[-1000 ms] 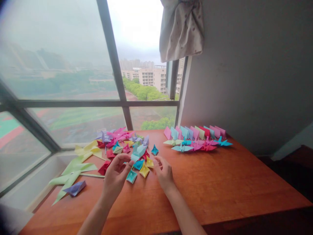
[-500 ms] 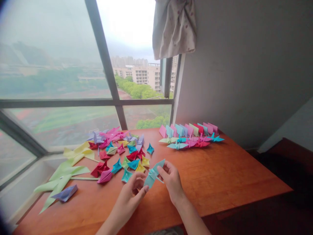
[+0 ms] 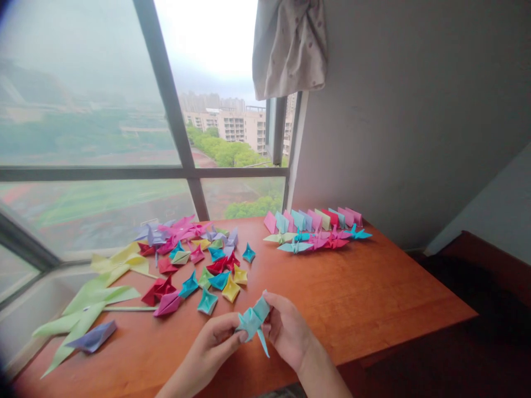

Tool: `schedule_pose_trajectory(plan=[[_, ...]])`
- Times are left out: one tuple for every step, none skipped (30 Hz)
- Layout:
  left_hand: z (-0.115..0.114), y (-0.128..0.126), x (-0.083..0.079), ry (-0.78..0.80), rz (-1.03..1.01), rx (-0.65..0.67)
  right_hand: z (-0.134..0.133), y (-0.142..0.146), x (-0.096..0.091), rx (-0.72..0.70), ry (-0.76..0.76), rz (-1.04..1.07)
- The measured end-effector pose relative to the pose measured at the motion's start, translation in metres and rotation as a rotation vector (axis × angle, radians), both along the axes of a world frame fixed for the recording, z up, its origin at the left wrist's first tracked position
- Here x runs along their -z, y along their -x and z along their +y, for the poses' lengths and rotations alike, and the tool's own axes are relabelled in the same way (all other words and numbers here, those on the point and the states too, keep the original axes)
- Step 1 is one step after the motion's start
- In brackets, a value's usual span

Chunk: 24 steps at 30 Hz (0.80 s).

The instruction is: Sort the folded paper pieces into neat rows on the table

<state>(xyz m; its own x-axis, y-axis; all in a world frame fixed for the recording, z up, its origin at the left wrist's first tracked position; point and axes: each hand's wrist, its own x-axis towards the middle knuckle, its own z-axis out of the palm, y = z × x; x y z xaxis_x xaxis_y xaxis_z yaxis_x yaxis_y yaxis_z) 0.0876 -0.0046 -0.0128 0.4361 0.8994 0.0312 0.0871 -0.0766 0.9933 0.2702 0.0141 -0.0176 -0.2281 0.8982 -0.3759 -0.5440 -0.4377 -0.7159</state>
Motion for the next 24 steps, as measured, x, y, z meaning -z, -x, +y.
schedule_pose_trajectory(plan=[[0.0, 0.0, 0.0, 0.014, -0.016, 0.012, 0.0, -0.001, 0.001, -0.013, 0.016, 0.016], [0.0, 0.001, -0.001, 0.026, -0.033, 0.023, 0.001, -0.001, 0.002, -0.023, 0.029, 0.031], [-0.001, 0.0, -0.001, 0.036, -0.049, 0.026, 0.002, -0.002, 0.003, -0.031, 0.045, 0.046], [-0.001, 0.0, -0.003, 0.045, -0.064, 0.025, 0.003, -0.003, 0.004, -0.033, 0.061, 0.063], [-0.001, 0.0, -0.003, 0.052, -0.075, 0.018, 0.005, -0.004, 0.005, -0.024, 0.074, 0.074], [-0.001, 0.0, -0.004, 0.057, -0.083, 0.006, 0.006, -0.005, 0.005, -0.001, 0.078, 0.075], [0.0, 0.0, -0.004, 0.06, -0.087, -0.012, 0.007, -0.006, 0.006, 0.036, 0.065, 0.058], [0.001, 0.0, -0.003, 0.06, -0.086, -0.037, 0.008, -0.007, 0.006, 0.085, 0.034, 0.019], [0.002, 0.001, -0.001, 0.056, -0.085, -0.069, 0.009, -0.008, 0.007, 0.144, -0.013, -0.051], [0.003, 0.001, 0.001, 0.05, -0.082, -0.107, 0.008, -0.009, 0.008, 0.205, -0.074, -0.154], [0.005, 0.002, 0.004, 0.042, -0.079, -0.148, 0.006, -0.009, 0.008, 0.257, -0.147, -0.283], [0.006, 0.003, 0.006, 0.036, -0.075, -0.185, 0.003, -0.009, 0.009, 0.293, -0.233, -0.426], [0.008, 0.003, 0.009, 0.034, -0.069, -0.217, -0.001, -0.008, 0.009, 0.3, -0.328, -0.57], [0.009, 0.003, 0.011, 0.035, -0.061, -0.243, -0.006, -0.007, 0.01, 0.28, -0.434, -0.702], [0.009, 0.004, 0.012, 0.04, -0.051, -0.262, -0.011, -0.005, 0.011, 0.235, -0.55, -0.813], [0.009, 0.004, 0.013, 0.045, -0.042, -0.275, -0.016, -0.003, 0.012, 0.182, -0.667, -0.9], [0.009, 0.003, 0.013, 0.05, -0.033, -0.281, -0.02, -0.001, 0.012, 0.136, -0.773, -0.97], [0.009, 0.003, 0.013, 0.052, -0.027, -0.282, -0.024, 0.001, 0.013, 0.107, -0.859, -1.028], [0.008, 0.002, 0.012, 0.051, -0.023, -0.277, -0.026, 0.003, 0.014, 0.096, -0.926, -1.077], [0.007, 0.002, 0.011, 0.048, -0.02, -0.262, -0.028, 0.005, 0.014, 0.103, -0.974, -1.121], [0.005, 0.001, 0.01, 0.042, -0.014, -0.244, -0.027, 0.007, 0.015, 0.118, -1.005, -1.162], [0.004, 0.001, 0.01, 0.035, -0.004, -0.226, -0.027, 0.008, 0.015, 0.136, -1.027, -1.198], [0.003, 0.0, 0.009, 0.025, 0.008, -0.209, -0.025, 0.008, 0.015, 0.151, -1.044, -1.23], [0.002, 0.0, 0.009, 0.016, 0.022, -0.195, -0.023, 0.008, 0.015, 0.166, -1.057, -1.256]])
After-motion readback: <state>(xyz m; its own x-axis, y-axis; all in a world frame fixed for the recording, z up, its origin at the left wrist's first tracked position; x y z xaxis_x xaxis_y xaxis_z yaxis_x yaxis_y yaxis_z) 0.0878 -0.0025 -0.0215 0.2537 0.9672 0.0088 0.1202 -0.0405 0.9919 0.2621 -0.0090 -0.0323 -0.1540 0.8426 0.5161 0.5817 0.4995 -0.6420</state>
